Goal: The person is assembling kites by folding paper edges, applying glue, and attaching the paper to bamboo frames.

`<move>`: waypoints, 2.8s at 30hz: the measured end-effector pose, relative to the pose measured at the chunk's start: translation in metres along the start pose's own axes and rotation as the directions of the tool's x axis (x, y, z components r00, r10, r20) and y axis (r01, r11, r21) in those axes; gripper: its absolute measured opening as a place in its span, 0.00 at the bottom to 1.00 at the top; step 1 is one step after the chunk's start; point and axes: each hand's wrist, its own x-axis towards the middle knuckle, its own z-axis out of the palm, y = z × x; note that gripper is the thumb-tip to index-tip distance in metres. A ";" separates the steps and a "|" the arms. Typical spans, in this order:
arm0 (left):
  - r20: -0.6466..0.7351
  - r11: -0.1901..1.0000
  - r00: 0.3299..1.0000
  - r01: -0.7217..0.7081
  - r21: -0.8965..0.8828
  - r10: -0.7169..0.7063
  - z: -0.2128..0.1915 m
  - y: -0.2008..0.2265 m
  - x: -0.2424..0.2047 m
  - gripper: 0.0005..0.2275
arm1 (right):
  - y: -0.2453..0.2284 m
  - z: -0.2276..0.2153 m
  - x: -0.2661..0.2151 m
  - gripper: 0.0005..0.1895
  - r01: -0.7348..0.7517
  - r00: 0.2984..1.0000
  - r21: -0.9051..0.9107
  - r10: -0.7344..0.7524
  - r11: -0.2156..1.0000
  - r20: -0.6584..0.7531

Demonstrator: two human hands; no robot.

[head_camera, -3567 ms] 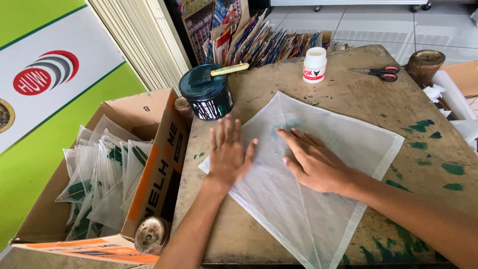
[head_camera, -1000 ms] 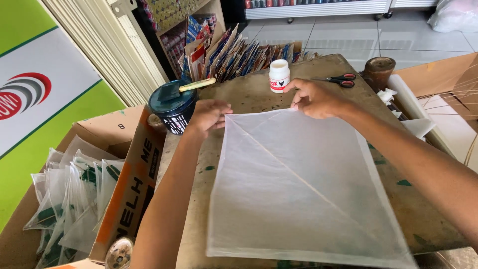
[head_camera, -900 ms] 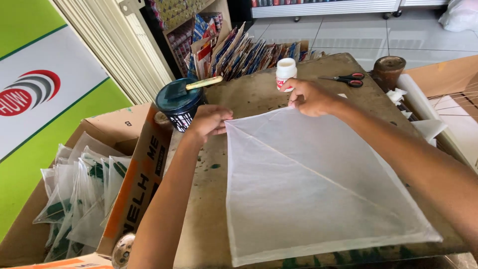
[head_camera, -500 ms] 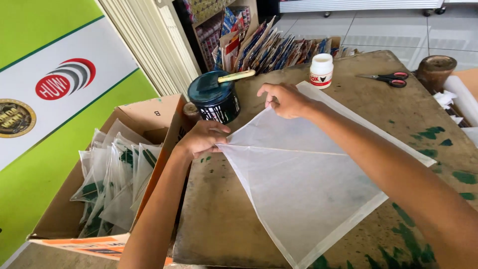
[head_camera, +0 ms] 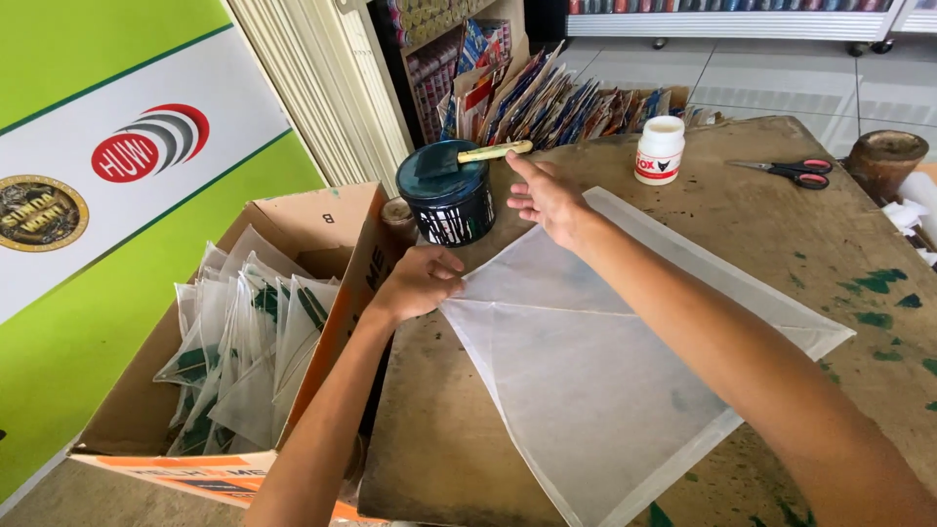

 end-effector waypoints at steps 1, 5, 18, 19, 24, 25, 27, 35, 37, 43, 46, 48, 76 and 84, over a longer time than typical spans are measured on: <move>-0.005 1.000 1.000 -0.003 -0.001 0.003 0.002 0.000 0.000 0.17 | -0.001 0.005 0.002 0.48 0.005 1.000 -0.002 -0.005 1.000 0.002; -0.019 0.998 0.999 -0.049 -0.032 0.048 0.006 0.004 -0.007 0.17 | -0.005 0.022 0.010 0.56 0.012 0.999 0.035 -0.010 0.999 -0.046; -0.047 0.936 0.944 -0.330 -0.119 0.327 -0.007 0.016 -0.060 0.13 | -0.014 0.039 0.017 0.22 0.237 0.943 0.069 -0.212 0.969 -0.257; -0.052 0.939 0.947 -0.322 -0.118 0.318 -0.009 0.014 -0.063 0.13 | -0.019 0.044 0.012 0.22 0.231 0.946 0.071 -0.207 0.970 -0.248; -0.008 0.908 0.920 -0.387 -0.161 0.391 -0.010 0.004 -0.066 0.15 | -0.042 0.055 -0.009 0.16 0.245 0.968 0.286 -0.249 0.926 -0.020; -0.009 0.908 0.921 -0.386 -0.163 0.389 -0.011 0.004 -0.068 0.15 | -0.042 0.057 -0.010 0.16 0.242 0.969 0.284 -0.248 0.928 -0.017; -0.004 0.877 0.889 -0.452 -0.160 0.458 -0.013 0.006 -0.071 0.14 | -0.046 0.061 -0.011 0.12 0.262 0.962 0.277 -0.274 0.924 0.004; -0.164 0.840 0.842 -0.533 -0.099 0.514 -0.004 -0.011 -0.059 0.13 | -0.056 0.058 -0.016 0.15 0.293 0.950 0.383 -0.313 0.876 -0.010; -0.254 0.851 0.837 -0.519 -0.083 0.486 -0.002 -0.010 -0.051 0.13 | -0.057 0.048 -0.021 0.16 0.279 0.953 0.405 -0.303 0.871 -0.005; -0.409 0.816 0.852 -0.472 -0.334 0.326 -0.004 -0.013 -0.030 0.15 | -0.059 0.022 -0.069 0.19 0.252 0.959 0.428 -0.284 0.868 0.011; -0.340 0.862 0.864 -0.457 -0.219 0.372 -0.006 -0.009 -0.042 0.15 | -0.048 0.005 -0.088 0.16 0.224 0.968 0.415 -0.252 0.882 0.013; -0.219 0.895 0.881 -0.442 -0.061 0.420 -0.006 -0.006 -0.059 0.13 | -0.032 -0.004 -0.094 0.16 0.201 0.978 0.382 -0.206 0.902 -0.029; -0.263 0.859 0.818 -0.494 0.135 0.511 -0.004 -0.025 -0.088 0.11 | 0.046 0.019 -0.128 0.13 0.213 0.960 0.338 -0.261 0.917 0.103; -0.315 0.841 0.780 -0.516 0.166 0.541 -0.003 -0.028 -0.089 0.12 | 0.054 0.024 -0.131 0.11 0.264 0.947 0.268 -0.302 0.927 0.110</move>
